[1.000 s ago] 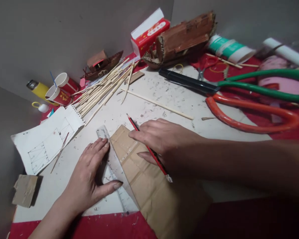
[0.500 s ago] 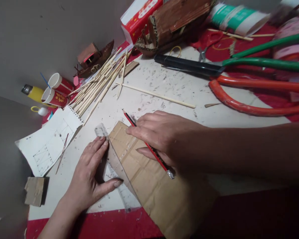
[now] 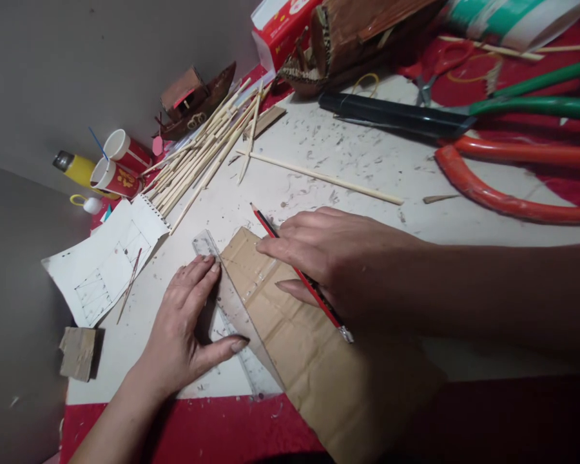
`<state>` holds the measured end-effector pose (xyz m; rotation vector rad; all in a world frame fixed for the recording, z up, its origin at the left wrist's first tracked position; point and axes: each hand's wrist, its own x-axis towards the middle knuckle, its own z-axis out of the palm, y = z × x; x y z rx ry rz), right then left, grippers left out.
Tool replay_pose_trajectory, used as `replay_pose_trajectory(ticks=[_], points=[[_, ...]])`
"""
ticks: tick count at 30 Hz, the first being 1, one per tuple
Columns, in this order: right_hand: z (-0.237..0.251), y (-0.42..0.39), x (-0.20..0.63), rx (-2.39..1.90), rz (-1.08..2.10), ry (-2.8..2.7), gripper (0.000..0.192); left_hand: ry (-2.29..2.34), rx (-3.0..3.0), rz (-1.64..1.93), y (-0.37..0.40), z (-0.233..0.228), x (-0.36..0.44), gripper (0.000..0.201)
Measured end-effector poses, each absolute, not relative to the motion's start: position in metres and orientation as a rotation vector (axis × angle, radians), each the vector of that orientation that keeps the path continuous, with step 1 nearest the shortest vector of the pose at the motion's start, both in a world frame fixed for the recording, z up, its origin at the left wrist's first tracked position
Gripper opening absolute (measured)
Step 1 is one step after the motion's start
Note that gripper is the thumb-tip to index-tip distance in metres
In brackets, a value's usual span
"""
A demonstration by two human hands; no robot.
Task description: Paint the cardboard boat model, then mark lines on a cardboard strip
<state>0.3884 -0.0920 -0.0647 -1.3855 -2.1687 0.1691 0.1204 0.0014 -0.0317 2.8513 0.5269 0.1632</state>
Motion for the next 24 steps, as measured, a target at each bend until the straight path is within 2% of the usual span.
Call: replay_pose_trajectory(ticks=[24], points=[[-0.0623,-0.0939,0.3879,-1.375,0.177,-2.167,0.025,0.606,2.819,0.161,0.0062,-0.0314,0.1114,0.088]])
